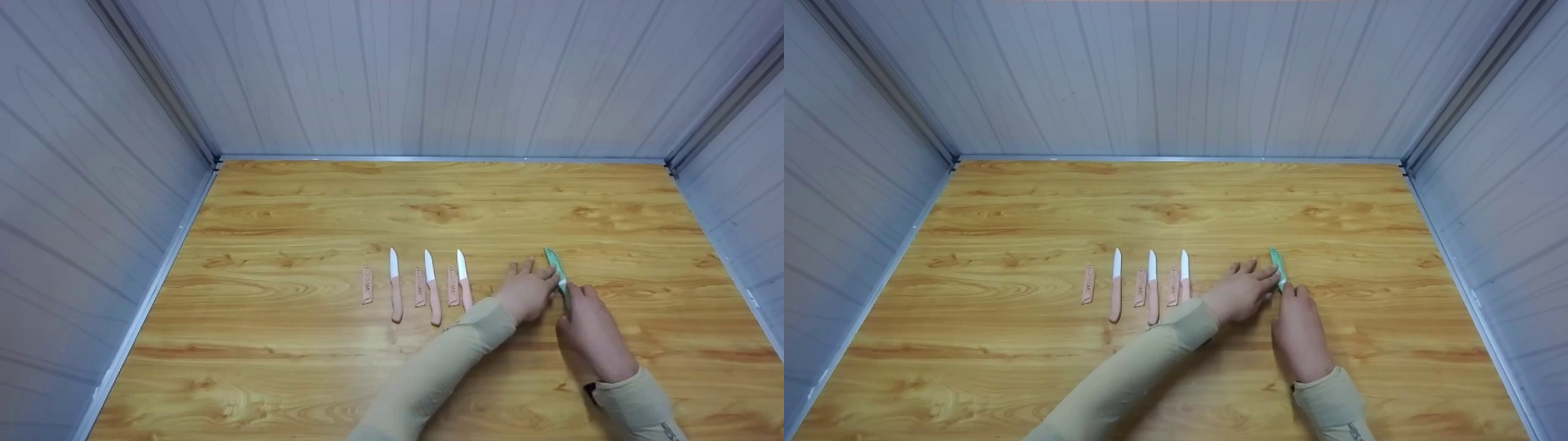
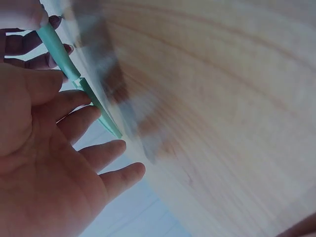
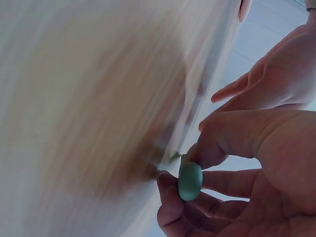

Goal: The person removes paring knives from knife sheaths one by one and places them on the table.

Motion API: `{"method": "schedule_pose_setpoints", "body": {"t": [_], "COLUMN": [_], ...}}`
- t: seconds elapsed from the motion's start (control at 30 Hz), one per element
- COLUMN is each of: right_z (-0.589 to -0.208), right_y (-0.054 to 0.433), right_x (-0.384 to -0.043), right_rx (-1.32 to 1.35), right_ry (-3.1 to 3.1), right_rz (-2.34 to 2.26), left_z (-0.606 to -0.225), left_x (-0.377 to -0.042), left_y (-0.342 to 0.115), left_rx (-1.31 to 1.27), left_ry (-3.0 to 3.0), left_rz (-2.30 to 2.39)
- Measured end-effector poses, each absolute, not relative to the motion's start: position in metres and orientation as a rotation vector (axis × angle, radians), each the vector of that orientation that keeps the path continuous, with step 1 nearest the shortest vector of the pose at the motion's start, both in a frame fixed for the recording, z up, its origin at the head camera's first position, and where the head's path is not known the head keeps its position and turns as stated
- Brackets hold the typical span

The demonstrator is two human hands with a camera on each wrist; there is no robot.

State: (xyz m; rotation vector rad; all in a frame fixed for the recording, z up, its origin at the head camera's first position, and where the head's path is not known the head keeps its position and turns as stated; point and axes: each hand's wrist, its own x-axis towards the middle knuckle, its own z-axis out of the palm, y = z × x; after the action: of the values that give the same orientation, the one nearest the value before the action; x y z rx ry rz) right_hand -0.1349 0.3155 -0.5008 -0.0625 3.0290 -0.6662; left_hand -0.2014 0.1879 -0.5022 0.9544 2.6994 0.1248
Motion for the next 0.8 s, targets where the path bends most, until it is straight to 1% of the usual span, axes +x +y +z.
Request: {"method": "schedule_pose_setpoints", "body": {"t": [0.13,0.37,0.8], "right_z": [-0.502,-0.505,-0.496], "right_y": [0.317,0.321,0.316], "right_x": [-0.134,-0.13,-0.123], "right_rx": [-0.076,-0.185,-0.281], "right_ry": [3.05,3.174,3.303], "right_rz": [-0.672,-0.668,-0.736], "left_z": [-0.5,-0.494,-0.492], "left_x": [-0.199,-0.198,-0.192], "left_y": [0.188,0.186,0.176], "left_rx": [0.953,0.984,1.235], "left_ry": [2.691,2.705,2.905], "left_rz": [0.143,0.206,0.16]}}
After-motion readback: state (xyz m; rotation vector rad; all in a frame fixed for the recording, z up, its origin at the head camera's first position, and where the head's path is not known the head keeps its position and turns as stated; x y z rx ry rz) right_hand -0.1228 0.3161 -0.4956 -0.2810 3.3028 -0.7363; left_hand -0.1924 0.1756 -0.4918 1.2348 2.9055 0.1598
